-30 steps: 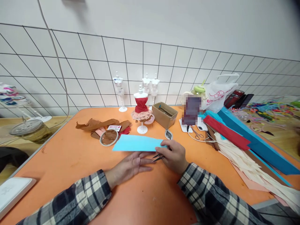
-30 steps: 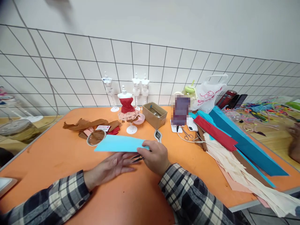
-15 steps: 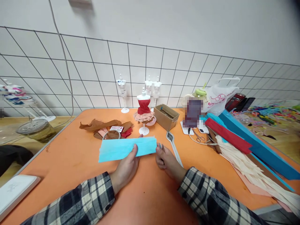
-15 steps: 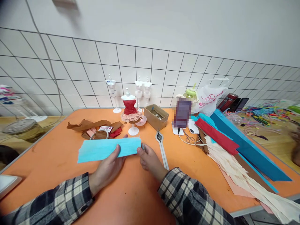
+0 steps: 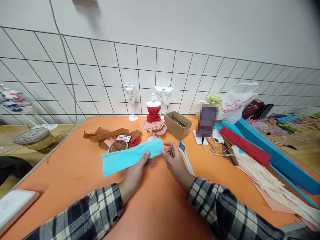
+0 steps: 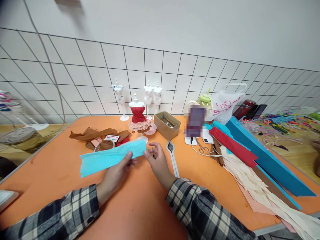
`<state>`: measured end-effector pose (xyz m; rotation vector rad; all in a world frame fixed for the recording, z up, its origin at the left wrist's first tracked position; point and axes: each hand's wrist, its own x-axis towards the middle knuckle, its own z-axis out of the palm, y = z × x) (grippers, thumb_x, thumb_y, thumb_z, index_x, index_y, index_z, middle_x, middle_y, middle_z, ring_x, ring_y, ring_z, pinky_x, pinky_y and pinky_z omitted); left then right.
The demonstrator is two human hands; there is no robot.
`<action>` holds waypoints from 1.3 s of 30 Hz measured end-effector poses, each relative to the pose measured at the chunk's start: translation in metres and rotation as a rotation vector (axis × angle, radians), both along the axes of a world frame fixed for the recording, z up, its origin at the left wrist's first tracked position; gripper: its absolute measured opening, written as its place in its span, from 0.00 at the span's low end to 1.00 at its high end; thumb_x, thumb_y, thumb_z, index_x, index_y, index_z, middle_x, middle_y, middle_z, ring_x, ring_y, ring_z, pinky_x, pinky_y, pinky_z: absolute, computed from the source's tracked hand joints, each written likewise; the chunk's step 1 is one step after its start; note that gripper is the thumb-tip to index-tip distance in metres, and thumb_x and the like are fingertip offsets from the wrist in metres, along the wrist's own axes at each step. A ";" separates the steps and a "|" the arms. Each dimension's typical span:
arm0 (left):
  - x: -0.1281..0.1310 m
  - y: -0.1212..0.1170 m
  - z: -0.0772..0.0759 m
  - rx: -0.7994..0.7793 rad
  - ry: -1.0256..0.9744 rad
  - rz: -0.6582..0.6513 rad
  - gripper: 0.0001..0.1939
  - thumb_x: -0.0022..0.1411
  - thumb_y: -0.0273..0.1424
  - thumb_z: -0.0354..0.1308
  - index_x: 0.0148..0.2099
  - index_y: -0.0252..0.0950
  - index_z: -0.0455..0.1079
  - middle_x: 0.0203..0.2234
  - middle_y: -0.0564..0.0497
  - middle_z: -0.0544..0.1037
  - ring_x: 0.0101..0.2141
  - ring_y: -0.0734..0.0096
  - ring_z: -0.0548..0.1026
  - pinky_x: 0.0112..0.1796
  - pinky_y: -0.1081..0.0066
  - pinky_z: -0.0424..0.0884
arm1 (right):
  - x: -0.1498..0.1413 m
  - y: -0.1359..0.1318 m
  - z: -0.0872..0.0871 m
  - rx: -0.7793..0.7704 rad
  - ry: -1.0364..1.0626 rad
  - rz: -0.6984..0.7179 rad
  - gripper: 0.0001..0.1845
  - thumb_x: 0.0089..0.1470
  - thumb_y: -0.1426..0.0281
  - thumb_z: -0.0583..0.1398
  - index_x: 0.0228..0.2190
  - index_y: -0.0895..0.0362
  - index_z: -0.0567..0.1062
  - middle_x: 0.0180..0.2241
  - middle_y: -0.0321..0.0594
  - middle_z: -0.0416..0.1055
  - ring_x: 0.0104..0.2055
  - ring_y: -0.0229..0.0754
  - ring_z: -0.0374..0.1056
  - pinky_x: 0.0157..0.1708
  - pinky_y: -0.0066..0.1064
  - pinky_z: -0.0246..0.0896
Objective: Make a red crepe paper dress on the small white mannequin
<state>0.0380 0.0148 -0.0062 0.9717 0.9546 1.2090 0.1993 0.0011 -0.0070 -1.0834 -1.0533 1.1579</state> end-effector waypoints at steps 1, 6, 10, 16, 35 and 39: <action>0.002 0.005 0.001 -0.019 -0.062 0.065 0.19 0.52 0.45 0.70 0.38 0.37 0.73 0.29 0.53 0.79 0.30 0.69 0.75 0.33 0.71 0.70 | -0.003 0.000 -0.002 -0.047 0.065 -0.039 0.18 0.54 0.55 0.60 0.42 0.51 0.64 0.31 0.30 0.64 0.22 0.31 0.54 0.19 0.22 0.51; 0.008 0.012 -0.003 -0.147 -0.250 0.128 0.19 0.48 0.38 0.74 0.37 0.38 0.69 0.27 0.59 0.76 0.27 0.76 0.72 0.29 0.77 0.69 | -0.024 -0.014 -0.013 -0.201 0.141 0.092 0.27 0.54 0.42 0.54 0.37 0.53 0.63 0.29 0.31 0.62 0.20 0.30 0.54 0.17 0.24 0.58; 0.008 0.009 -0.008 -0.216 -0.297 0.114 0.20 0.46 0.38 0.75 0.34 0.36 0.69 0.27 0.56 0.77 0.28 0.76 0.74 0.32 0.77 0.74 | -0.031 -0.025 -0.013 -0.269 0.178 0.286 0.36 0.46 0.38 0.60 0.41 0.54 0.63 0.27 0.32 0.70 0.24 0.33 0.67 0.30 0.30 0.67; 0.006 0.006 -0.005 -0.312 -0.280 0.133 0.20 0.42 0.35 0.77 0.32 0.34 0.71 0.26 0.54 0.77 0.26 0.76 0.75 0.28 0.79 0.74 | -0.026 -0.026 -0.009 -0.333 0.152 0.434 0.35 0.49 0.36 0.58 0.41 0.53 0.58 0.35 0.40 0.78 0.23 0.35 0.71 0.29 0.31 0.66; 0.007 -0.004 -0.003 -0.306 -0.271 0.073 0.22 0.42 0.37 0.77 0.32 0.34 0.69 0.23 0.56 0.76 0.21 0.79 0.72 0.19 0.82 0.64 | -0.025 -0.026 -0.008 -0.290 0.028 0.515 0.36 0.49 0.34 0.54 0.37 0.53 0.59 0.37 0.44 0.78 0.18 0.33 0.67 0.21 0.27 0.63; 0.007 -0.005 -0.002 -0.234 -0.260 0.030 0.18 0.48 0.37 0.74 0.31 0.35 0.68 0.20 0.57 0.74 0.18 0.78 0.71 0.17 0.80 0.64 | -0.024 -0.026 -0.007 -0.275 0.008 0.523 0.35 0.50 0.34 0.52 0.37 0.53 0.59 0.32 0.40 0.77 0.18 0.34 0.66 0.20 0.27 0.61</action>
